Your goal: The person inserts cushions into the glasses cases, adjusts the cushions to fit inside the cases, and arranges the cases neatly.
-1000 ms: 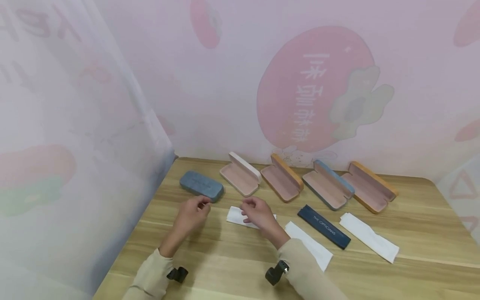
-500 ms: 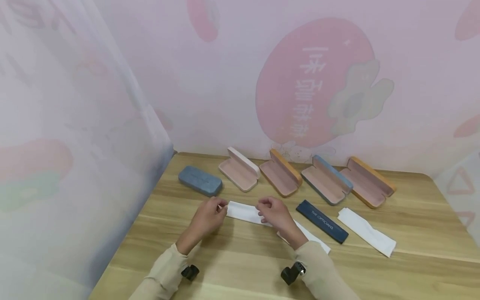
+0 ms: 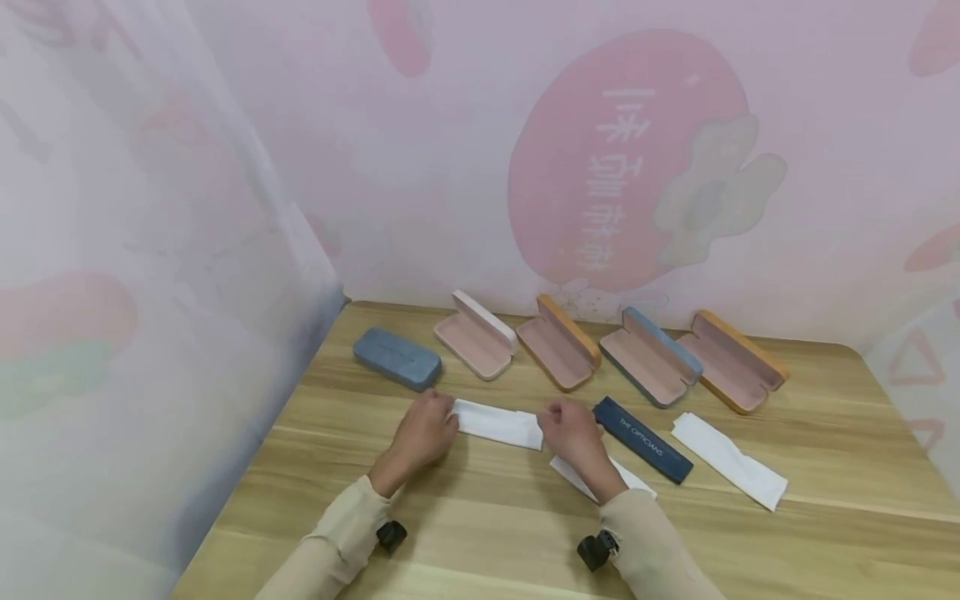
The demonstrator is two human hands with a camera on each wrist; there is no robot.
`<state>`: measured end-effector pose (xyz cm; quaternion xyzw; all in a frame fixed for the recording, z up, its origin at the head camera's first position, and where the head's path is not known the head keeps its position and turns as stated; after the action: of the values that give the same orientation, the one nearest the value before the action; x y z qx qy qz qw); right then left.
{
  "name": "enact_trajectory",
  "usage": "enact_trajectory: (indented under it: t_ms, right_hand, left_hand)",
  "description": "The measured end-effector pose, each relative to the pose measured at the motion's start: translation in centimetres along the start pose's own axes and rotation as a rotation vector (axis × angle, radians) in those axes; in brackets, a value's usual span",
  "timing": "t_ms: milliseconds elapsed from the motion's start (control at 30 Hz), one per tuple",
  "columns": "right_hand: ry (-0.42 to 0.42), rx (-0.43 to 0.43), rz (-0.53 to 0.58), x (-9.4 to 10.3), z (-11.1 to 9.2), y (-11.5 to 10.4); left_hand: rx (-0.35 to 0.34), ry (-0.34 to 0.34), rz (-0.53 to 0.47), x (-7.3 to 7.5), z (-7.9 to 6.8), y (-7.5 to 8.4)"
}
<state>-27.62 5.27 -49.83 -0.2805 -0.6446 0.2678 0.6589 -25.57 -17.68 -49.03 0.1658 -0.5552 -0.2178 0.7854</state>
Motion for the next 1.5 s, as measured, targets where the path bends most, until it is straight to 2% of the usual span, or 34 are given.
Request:
enact_trajectory:
  t_ms: [100,267,433,600,767,933,1167,1333,1500]
  right_hand:
    - [0.000,0.000,-0.106,-0.4,0.0,0.6]
    - [-0.013,-0.002,-0.246,-1.1,-0.1,1.3]
    - [-0.022,-0.007,-0.296,-1.9,0.1,1.3]
    - [-0.026,0.000,-0.288,-2.3,0.1,1.0]
    - [-0.023,0.030,-0.267,-2.3,0.0,0.5]
    - [0.008,0.082,-0.250,-2.3,0.2,-0.3]
    - [0.032,0.078,-0.220,-2.5,0.3,-0.6]
    - [0.068,0.097,-0.157,-2.4,0.2,-0.9]
    - [0.067,0.045,-0.071,-2.2,0.6,-0.7]
  left_hand:
    - [-0.001,-0.003,0.045,-0.5,0.1,0.3]
    - [0.039,-0.016,0.110,-1.1,0.2,0.5]
    - [0.067,0.029,0.176,-1.3,-0.1,0.8]
    - [0.050,0.088,0.220,-1.4,-0.4,1.0]
    - [0.037,0.109,0.201,-1.4,-0.3,1.3]
    - [0.053,0.095,0.147,-1.5,-0.3,1.1]
    - [0.080,0.054,0.027,-1.4,-0.6,0.6]
    - [0.108,0.063,-0.030,-0.8,-0.5,0.1]
    - [0.094,0.074,-0.058,-0.6,-0.3,0.2]
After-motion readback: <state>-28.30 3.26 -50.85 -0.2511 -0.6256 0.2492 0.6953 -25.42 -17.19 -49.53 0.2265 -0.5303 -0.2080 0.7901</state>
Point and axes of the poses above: each hand's wrist, its own z-axis towards the middle knuckle, its own x-axis out of the back of the hand, y = z × x, the point moved 8 cm from there along z, towards the middle knuckle, and after that the axes turned 11 degrees about y, right-handed, at the moved point
